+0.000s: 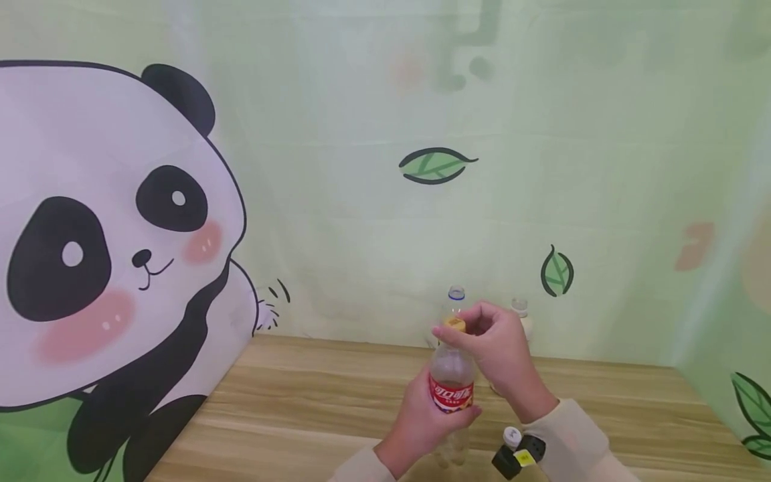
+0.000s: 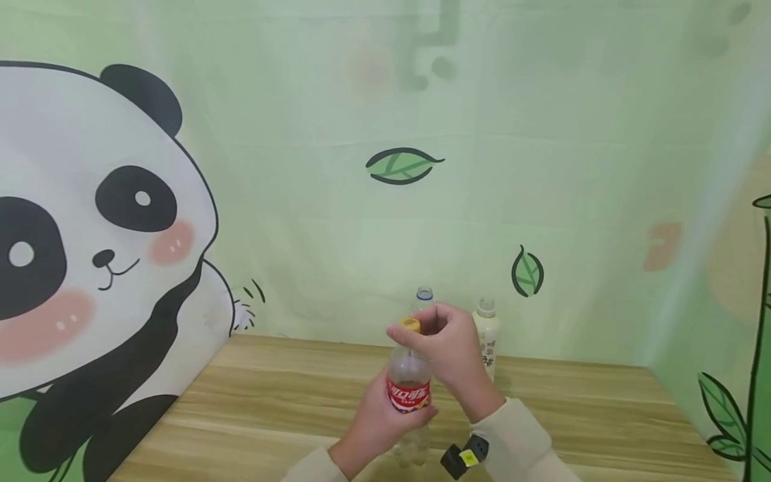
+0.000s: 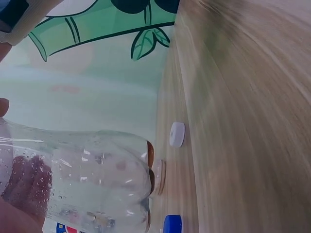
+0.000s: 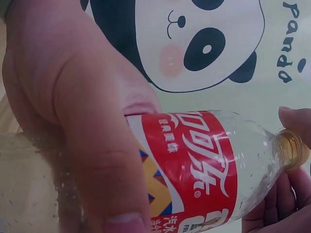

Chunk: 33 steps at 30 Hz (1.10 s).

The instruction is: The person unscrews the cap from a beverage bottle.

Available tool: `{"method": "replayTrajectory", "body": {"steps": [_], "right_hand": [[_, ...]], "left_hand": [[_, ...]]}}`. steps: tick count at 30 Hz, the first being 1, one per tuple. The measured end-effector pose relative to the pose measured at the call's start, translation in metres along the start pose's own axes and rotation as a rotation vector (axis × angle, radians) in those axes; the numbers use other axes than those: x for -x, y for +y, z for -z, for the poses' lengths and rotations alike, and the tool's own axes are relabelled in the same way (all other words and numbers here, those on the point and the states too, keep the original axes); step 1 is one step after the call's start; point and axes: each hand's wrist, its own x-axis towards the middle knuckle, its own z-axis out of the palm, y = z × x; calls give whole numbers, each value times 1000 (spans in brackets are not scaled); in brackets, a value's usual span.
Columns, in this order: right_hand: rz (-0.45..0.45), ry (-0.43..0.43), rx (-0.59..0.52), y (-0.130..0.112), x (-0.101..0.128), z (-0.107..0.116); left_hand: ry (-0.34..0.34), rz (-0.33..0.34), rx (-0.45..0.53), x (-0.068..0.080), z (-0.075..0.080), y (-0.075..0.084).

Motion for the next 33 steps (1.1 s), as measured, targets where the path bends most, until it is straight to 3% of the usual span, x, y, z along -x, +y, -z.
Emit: {"method": "replayTrajectory", "body": {"steps": [19, 33], "right_hand": [[-16, -16, -17, 2, 3, 3], [12, -128, -85, 4, -3, 8]], "left_hand": [[21, -22, -7, 1, -3, -3], [8, 14, 10, 3, -3, -2]]}}
